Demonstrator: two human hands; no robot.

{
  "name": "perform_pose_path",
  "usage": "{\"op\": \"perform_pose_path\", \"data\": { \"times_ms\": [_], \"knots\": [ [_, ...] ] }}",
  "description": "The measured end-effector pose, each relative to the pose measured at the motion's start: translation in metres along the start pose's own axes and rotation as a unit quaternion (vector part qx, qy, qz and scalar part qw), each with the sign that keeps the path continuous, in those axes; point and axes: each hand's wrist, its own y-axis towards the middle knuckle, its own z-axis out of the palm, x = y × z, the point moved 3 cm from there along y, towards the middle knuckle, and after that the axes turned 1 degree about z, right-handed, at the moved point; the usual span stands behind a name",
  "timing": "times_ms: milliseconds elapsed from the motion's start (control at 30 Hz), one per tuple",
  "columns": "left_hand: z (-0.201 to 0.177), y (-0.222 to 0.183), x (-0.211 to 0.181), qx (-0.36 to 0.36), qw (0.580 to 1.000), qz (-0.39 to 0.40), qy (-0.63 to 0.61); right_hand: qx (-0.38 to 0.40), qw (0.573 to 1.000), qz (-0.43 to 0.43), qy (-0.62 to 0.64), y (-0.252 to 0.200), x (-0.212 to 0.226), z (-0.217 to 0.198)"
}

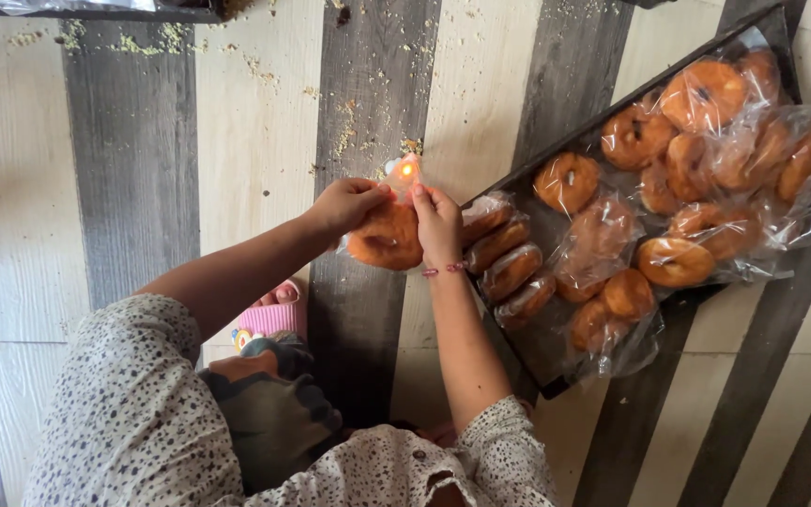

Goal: The person puts donuts into individual plastic bags and places the bagged donuts back into a tray.

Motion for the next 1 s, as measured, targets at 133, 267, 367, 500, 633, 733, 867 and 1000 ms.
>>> {"op": "perform_pose_path", "data": {
  "times_ms": [133, 267, 367, 500, 633, 733, 867, 1000],
  "knots": [
    [0.001, 0.002, -0.001, -0.002, 1.000, 0.013, -0.005, -0.007, 1.000, 0.018, 0.006, 0.003, -0.001, 0.000],
    [0.003, -0.004, -0.001, -0.014, 0.999, 0.021, -0.021, 0.003, 0.999, 0.020, 0.029, 0.002, -0.006, 0.000],
    [0.003, -0.004, -0.006, -0.016, 1.000, 0.022, -0.011, -0.004, 0.999, 0.009, 0.035, 0.001, 0.002, 0.002],
    [0.004, -0.002, -0.003, -0.016, 1.000, 0.023, -0.010, -0.005, 0.999, 0.017, 0.041, -0.002, 0.005, 0.002],
    [0.004, 0.000, -0.002, -0.020, 0.999, 0.023, -0.013, 0.000, 0.999, -0.013, 0.034, -0.002, 0.006, 0.002],
    [0.004, 0.002, 0.002, -0.020, 0.999, 0.025, -0.021, -0.015, 0.999, -0.005, 0.030, -0.003, 0.005, 0.003],
    [0.002, -0.009, 0.001, -0.026, 0.999, 0.010, 0.026, -0.019, 0.999, -0.038, -0.006, -0.021, 0.019, 0.005],
    [0.008, -0.057, -0.020, -0.007, 0.996, -0.079, 0.050, -0.073, 0.943, -0.225, -0.233, -0.068, 0.053, 0.014]
  ]
}}
